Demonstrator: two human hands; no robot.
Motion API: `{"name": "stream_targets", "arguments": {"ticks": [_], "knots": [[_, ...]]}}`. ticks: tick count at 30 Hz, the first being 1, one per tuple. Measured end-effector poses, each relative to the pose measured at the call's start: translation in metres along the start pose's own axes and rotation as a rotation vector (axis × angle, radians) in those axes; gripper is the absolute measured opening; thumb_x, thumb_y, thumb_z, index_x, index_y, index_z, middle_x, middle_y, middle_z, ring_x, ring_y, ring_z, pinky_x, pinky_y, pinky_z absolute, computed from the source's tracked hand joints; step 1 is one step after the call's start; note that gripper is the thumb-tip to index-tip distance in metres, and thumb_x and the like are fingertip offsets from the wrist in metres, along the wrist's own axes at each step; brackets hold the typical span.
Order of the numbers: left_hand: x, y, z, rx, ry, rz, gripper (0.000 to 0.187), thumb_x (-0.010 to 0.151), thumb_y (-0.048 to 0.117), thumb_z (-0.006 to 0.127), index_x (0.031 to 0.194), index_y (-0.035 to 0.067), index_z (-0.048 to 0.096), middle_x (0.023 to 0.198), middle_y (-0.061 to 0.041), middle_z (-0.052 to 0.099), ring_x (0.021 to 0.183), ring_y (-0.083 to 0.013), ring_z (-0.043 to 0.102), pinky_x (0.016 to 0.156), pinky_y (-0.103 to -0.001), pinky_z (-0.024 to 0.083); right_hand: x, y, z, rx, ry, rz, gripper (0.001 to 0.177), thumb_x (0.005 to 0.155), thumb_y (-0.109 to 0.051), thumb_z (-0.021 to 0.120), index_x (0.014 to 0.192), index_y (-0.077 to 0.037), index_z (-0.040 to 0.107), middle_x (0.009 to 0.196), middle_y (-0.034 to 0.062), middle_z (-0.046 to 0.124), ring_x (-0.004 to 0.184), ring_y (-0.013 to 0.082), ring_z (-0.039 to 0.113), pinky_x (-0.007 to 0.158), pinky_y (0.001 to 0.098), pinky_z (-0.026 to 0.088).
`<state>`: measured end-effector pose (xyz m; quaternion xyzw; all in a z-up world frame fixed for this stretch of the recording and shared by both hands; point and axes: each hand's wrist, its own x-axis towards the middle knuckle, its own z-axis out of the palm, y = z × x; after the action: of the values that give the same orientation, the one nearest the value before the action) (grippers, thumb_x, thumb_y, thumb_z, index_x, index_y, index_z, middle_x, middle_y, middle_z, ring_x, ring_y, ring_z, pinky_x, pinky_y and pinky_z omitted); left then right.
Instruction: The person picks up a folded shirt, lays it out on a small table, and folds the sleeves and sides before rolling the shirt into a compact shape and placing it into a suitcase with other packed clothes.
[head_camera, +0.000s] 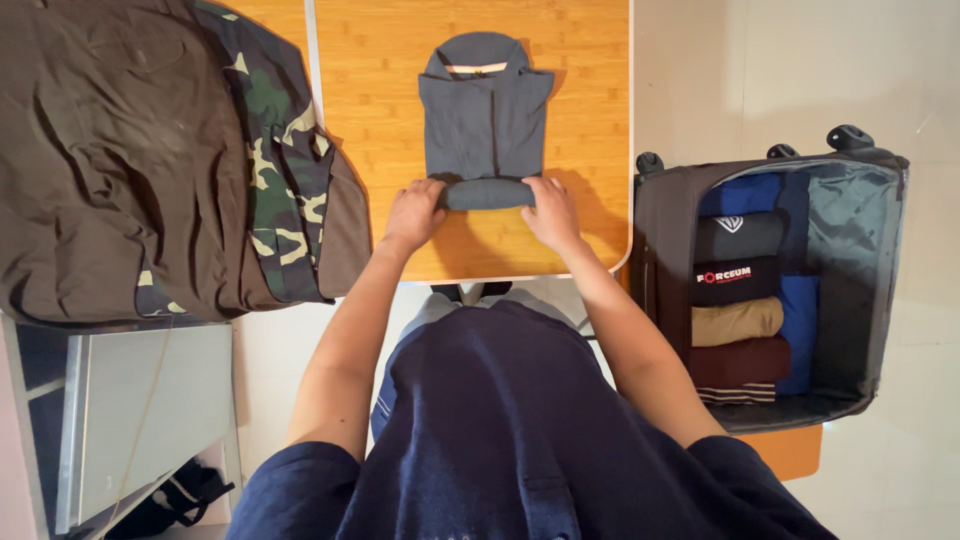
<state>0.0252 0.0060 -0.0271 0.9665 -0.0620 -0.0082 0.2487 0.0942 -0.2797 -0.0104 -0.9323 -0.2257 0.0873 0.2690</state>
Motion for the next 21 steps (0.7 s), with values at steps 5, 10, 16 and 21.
{"name": "stream_targets", "arguments": {"ticks": [5,10,16,21], "knots": [[-0.004,-0.019,0.011,-0.515,0.047,-0.359,0.040,0.089,0.023,0.075,0.118,-0.001,0.062,0.089,-0.020,0.071,0.084,-0.0371,0.070,0.076,-0.044,0.054,0.006,0.031,0.011,0.185,-0.076,0.151,0.042,0.093,-0.023,0.071,0.126,-0.002,0.058,0.107,0.0243,0.068,0.101,0.0403,0.066,0.087,0.0468,0.051],[-0.003,-0.032,0.047,-0.512,0.217,-0.382,0.040,0.092,0.028,0.078,0.111,-0.003,0.061,0.085,-0.022,0.071,0.079,-0.0404,0.070,0.071,-0.045,0.055,0.010,0.052,0.030,0.250,-0.085,0.310,0.043,0.097,-0.034,0.069,0.125,-0.003,0.056,0.097,0.0253,0.070,0.092,0.0418,0.069,0.078,0.0472,0.053],[0.004,0.003,0.011,-0.297,0.276,-0.416,0.045,0.086,0.023,0.079,0.120,0.000,0.059,0.103,-0.022,0.067,0.095,-0.0423,0.065,0.080,-0.048,0.051,0.008,0.020,0.013,0.234,0.044,0.369,0.049,0.094,-0.039,0.072,0.123,-0.004,0.054,0.102,0.0192,0.072,0.097,0.0411,0.068,0.080,0.0490,0.051],[0.003,0.024,-0.016,0.050,0.295,-0.094,0.041,0.083,0.012,0.074,0.122,0.007,0.064,0.122,-0.015,0.060,0.116,-0.0357,0.056,0.093,-0.046,0.045,0.004,-0.009,-0.005,-0.162,0.210,0.056,0.036,0.087,-0.018,0.074,0.115,-0.002,0.059,0.117,0.0174,0.057,0.111,0.0387,0.056,0.093,0.0492,0.044]]}}
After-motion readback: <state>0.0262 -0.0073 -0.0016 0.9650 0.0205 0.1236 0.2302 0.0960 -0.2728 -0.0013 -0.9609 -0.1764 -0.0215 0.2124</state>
